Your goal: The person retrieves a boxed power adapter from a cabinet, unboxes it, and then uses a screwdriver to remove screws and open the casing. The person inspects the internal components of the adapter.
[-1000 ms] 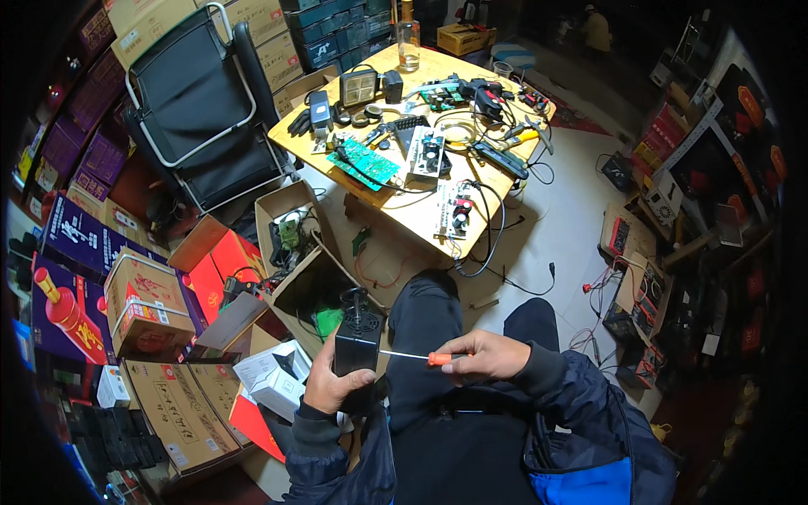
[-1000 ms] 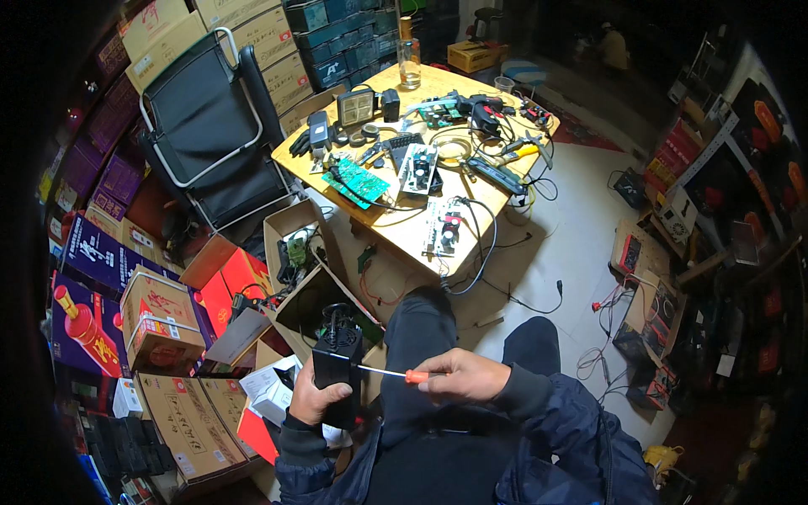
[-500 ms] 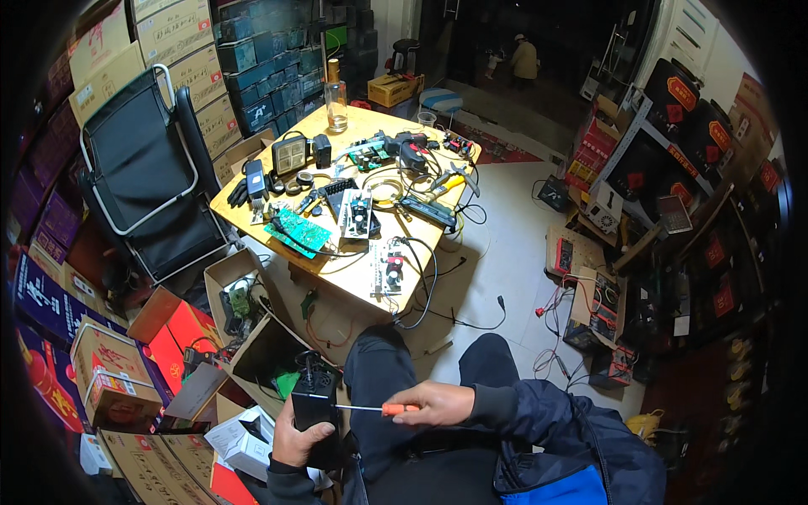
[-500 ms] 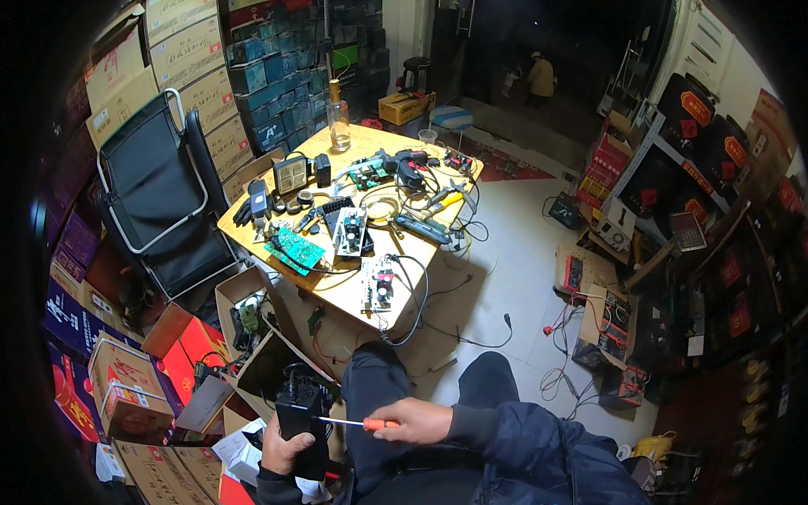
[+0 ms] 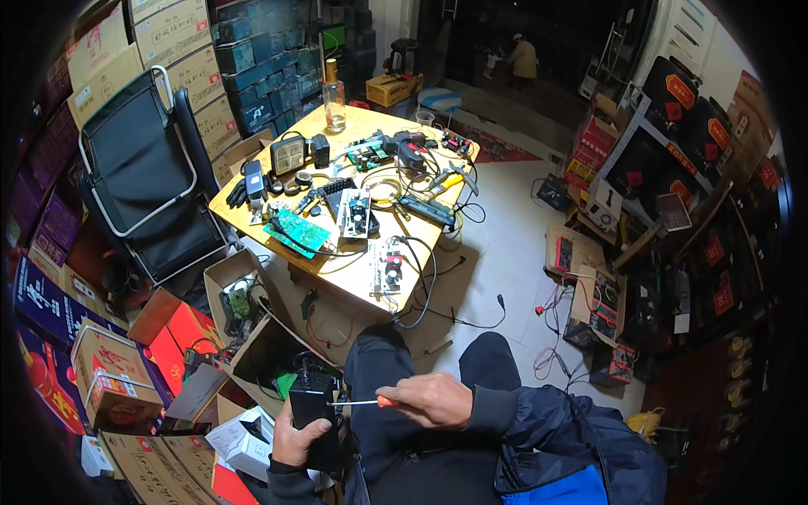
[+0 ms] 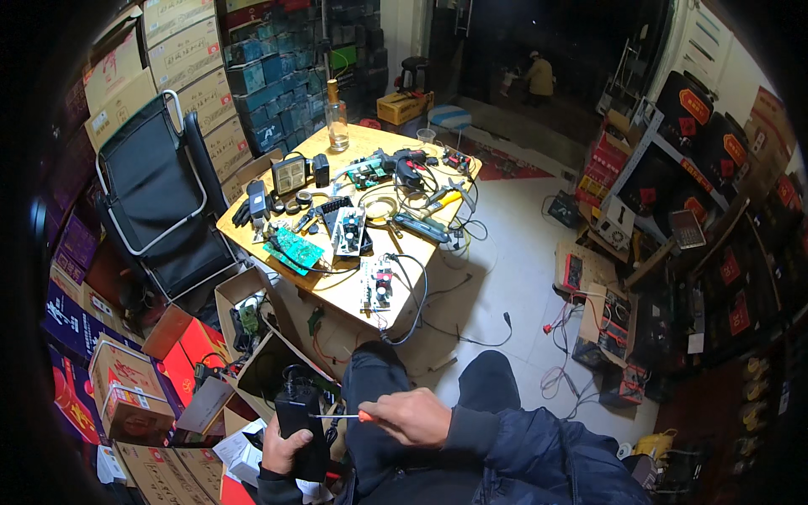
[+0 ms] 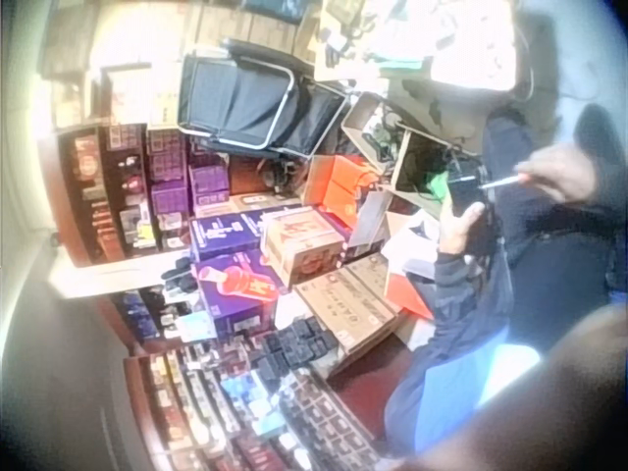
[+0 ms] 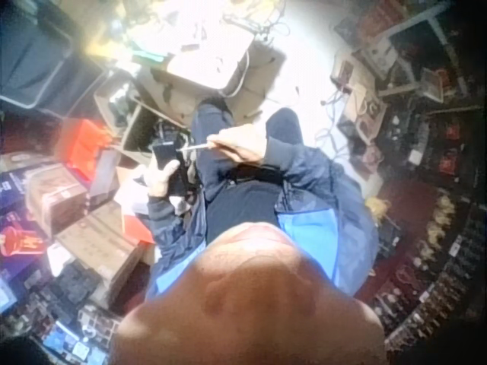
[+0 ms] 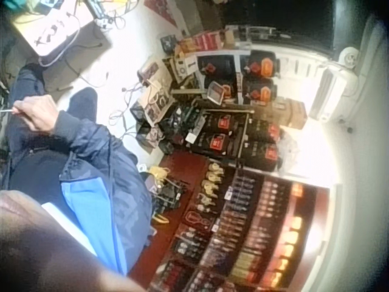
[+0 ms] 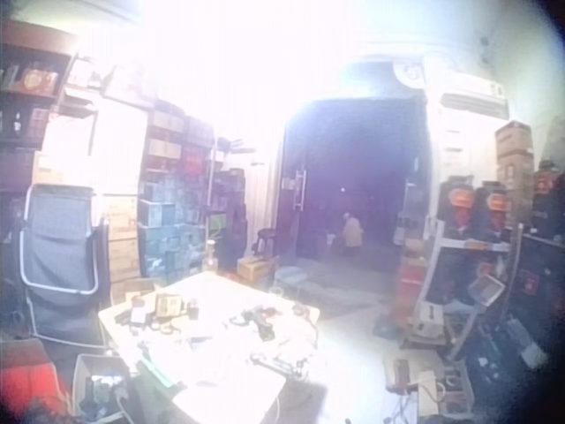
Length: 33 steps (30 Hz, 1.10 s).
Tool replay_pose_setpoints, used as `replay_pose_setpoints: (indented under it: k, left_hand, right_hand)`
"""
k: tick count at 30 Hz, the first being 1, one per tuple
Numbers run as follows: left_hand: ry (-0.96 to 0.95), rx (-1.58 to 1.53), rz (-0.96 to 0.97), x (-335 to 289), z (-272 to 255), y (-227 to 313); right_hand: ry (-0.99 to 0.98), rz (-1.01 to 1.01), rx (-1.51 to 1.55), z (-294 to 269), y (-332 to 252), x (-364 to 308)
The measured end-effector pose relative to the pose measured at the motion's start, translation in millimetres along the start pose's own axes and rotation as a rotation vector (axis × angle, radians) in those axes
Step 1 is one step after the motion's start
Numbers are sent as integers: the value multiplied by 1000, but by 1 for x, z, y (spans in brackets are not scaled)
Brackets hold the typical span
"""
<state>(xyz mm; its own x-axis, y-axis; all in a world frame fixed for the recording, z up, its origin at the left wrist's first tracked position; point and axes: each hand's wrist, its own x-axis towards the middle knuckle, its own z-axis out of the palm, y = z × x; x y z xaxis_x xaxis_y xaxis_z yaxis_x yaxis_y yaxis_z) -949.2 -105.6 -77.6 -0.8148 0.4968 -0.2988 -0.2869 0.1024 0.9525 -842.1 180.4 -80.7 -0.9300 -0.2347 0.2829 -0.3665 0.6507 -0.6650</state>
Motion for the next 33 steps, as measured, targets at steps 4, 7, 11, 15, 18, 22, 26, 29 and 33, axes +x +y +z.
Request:
replay_pose_setpoints:
  k: [4, 7, 11, 15, 18, 22, 26, 29, 33]
  left_hand:
    - [13, 24, 64, -2, -2, 1]
    - [1, 45, 135, -4, 1, 2]
    - [-24, 24, 36, -2, 3, 3]
    - [14, -21, 3, -1, 2, 3]
    - [37, 4, 117, -2, 2, 2]
    - [-36, 5, 100, -1, 3, -2]
    - [2, -14, -45, 1, 0, -4]
    - [27, -20, 50, -1, -1, -3]
    - [-2, 15, 94, -5, 0, 0]
  right_hand:
    - [34, 49, 202, 1, -3, 4]
    - [-548, 743, 1044, -8, 6, 8]
    - [-348, 307, 533, -8, 4, 2]
    - [-28, 55, -70, 3, -2, -3]
    - [9, 94, 500, 7, 4, 4]
    - [-649, 867, 1114, -8, 16, 6]
    - [-52, 29, -70, -4, 1, 1]
    - [28, 45, 23, 0, -2, 5]
    - [-553, 784, 1085, -13, 12, 12]
